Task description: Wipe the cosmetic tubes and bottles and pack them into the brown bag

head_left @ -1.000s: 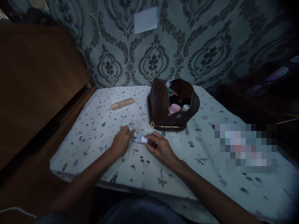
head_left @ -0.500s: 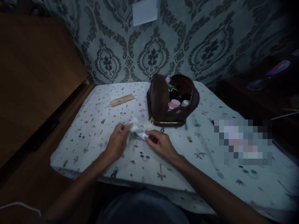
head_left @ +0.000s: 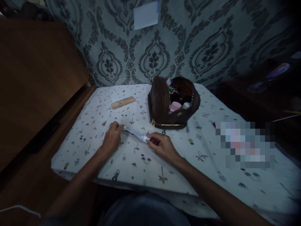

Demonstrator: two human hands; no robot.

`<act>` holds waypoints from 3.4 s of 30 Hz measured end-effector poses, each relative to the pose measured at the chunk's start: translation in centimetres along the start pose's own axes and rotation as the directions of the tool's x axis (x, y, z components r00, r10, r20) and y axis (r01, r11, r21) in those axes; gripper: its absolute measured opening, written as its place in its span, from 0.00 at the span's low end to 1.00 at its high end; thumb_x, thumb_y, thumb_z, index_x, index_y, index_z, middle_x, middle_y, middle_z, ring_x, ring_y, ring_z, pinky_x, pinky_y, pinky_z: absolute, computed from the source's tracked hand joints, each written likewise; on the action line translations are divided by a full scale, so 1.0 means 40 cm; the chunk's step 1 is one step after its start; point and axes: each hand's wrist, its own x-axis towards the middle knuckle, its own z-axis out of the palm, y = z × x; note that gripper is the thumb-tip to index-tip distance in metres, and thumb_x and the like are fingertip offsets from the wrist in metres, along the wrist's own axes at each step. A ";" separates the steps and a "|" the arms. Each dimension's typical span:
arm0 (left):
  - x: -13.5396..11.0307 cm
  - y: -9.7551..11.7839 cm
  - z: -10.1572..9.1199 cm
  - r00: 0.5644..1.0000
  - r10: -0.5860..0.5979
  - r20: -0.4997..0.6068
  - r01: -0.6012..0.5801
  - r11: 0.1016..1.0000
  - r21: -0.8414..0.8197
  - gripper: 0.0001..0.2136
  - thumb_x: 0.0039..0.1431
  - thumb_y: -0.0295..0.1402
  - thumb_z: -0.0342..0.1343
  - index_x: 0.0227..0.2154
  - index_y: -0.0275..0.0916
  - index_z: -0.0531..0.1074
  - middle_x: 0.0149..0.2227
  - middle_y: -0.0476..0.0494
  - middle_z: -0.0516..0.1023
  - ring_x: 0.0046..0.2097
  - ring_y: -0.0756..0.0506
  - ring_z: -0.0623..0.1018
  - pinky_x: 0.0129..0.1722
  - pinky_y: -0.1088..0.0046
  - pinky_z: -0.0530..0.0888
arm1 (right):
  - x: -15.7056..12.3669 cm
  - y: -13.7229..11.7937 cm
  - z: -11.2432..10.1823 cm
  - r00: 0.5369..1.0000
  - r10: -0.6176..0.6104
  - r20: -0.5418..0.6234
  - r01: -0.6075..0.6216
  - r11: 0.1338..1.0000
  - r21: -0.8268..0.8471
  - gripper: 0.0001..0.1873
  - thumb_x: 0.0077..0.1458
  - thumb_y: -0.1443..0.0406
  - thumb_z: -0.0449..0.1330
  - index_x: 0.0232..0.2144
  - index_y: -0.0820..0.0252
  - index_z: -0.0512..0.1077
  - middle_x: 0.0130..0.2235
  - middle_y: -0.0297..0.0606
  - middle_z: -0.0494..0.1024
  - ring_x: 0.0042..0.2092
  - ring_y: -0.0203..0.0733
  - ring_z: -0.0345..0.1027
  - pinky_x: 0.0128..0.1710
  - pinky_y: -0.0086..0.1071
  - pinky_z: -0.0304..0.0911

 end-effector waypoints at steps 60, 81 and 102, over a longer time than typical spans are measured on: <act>-0.030 0.211 0.027 0.856 0.158 -0.493 -0.444 0.713 -0.543 0.13 0.68 0.25 0.43 0.46 0.38 0.71 0.42 0.39 0.76 0.46 0.45 0.76 0.46 0.67 0.75 | 0.021 0.010 -0.005 0.934 0.275 0.228 -0.289 0.204 0.935 0.11 0.46 0.68 0.70 0.35 0.59 0.77 0.33 0.36 0.79 0.35 0.39 0.74 0.33 0.29 0.71; 0.041 0.146 -0.104 0.857 -0.443 0.265 0.066 -0.415 -0.908 0.20 0.30 0.28 0.73 0.32 0.40 0.79 0.31 0.48 0.83 0.36 0.43 0.82 0.35 0.72 0.78 | 0.006 -0.005 -0.002 0.950 0.152 0.274 -0.299 0.179 0.937 0.17 0.43 0.61 0.76 0.30 0.65 0.75 0.25 0.35 0.79 0.24 0.30 0.73 0.23 0.20 0.60; 0.212 0.265 -0.094 0.988 -0.137 -0.075 -0.033 0.290 -0.957 0.15 0.55 0.43 0.57 0.41 0.39 0.75 0.39 0.46 0.80 0.43 0.43 0.77 0.44 0.72 0.73 | 0.007 -0.068 -0.096 0.973 0.228 -0.029 -0.014 0.186 0.982 0.22 0.40 0.58 0.76 0.32 0.61 0.72 0.29 0.31 0.77 0.28 0.33 0.74 0.24 0.22 0.58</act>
